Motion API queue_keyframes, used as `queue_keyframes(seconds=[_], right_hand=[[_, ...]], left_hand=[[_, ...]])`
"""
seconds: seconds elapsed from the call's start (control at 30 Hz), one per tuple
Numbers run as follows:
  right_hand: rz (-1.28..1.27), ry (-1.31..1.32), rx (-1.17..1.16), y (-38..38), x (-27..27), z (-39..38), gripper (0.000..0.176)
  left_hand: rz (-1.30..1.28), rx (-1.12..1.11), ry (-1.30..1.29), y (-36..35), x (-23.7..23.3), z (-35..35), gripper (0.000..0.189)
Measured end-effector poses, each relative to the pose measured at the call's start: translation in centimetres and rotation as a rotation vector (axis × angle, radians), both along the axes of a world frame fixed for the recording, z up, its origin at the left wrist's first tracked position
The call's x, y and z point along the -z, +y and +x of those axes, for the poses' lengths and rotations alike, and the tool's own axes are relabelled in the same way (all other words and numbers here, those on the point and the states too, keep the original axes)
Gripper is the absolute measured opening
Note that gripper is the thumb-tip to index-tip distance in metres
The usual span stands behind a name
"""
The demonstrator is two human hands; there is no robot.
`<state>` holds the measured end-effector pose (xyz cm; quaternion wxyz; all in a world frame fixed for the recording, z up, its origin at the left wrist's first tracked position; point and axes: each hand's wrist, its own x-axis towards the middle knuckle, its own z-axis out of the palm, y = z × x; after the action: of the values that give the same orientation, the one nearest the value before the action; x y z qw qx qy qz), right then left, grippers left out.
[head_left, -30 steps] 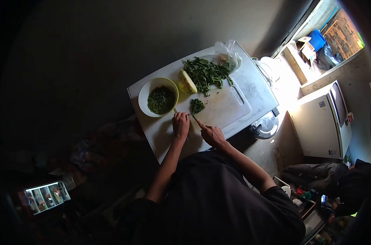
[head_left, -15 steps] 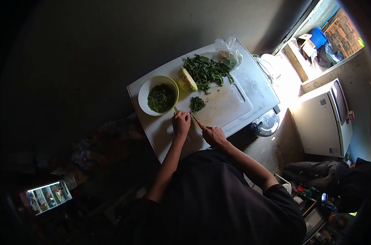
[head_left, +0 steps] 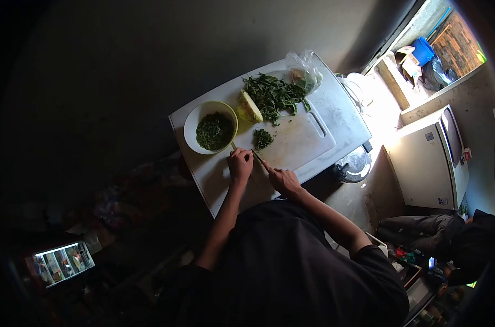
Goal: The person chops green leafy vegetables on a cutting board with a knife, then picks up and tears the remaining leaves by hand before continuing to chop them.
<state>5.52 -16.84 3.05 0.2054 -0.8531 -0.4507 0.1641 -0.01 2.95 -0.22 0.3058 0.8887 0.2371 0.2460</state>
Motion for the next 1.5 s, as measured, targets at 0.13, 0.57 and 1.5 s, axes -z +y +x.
queue_keyframes(seconds=[0.13,0.57,1.5], right_hand=[[0.033,-0.091,-0.009,1.0,0.2,0.4,0.066],[0.038,-0.034,0.069,0.8,-2.4,0.0,0.062],[0.009,-0.028,-0.001,0.3,-1.4,0.1,0.064]], left_hand=[[0.052,0.023,-0.005,0.2,-0.2,0.0,0.007],[-0.061,-0.052,0.034,0.4,0.3,0.1,0.008],[0.118,0.016,0.081,0.3,-1.2,-0.1,0.006]])
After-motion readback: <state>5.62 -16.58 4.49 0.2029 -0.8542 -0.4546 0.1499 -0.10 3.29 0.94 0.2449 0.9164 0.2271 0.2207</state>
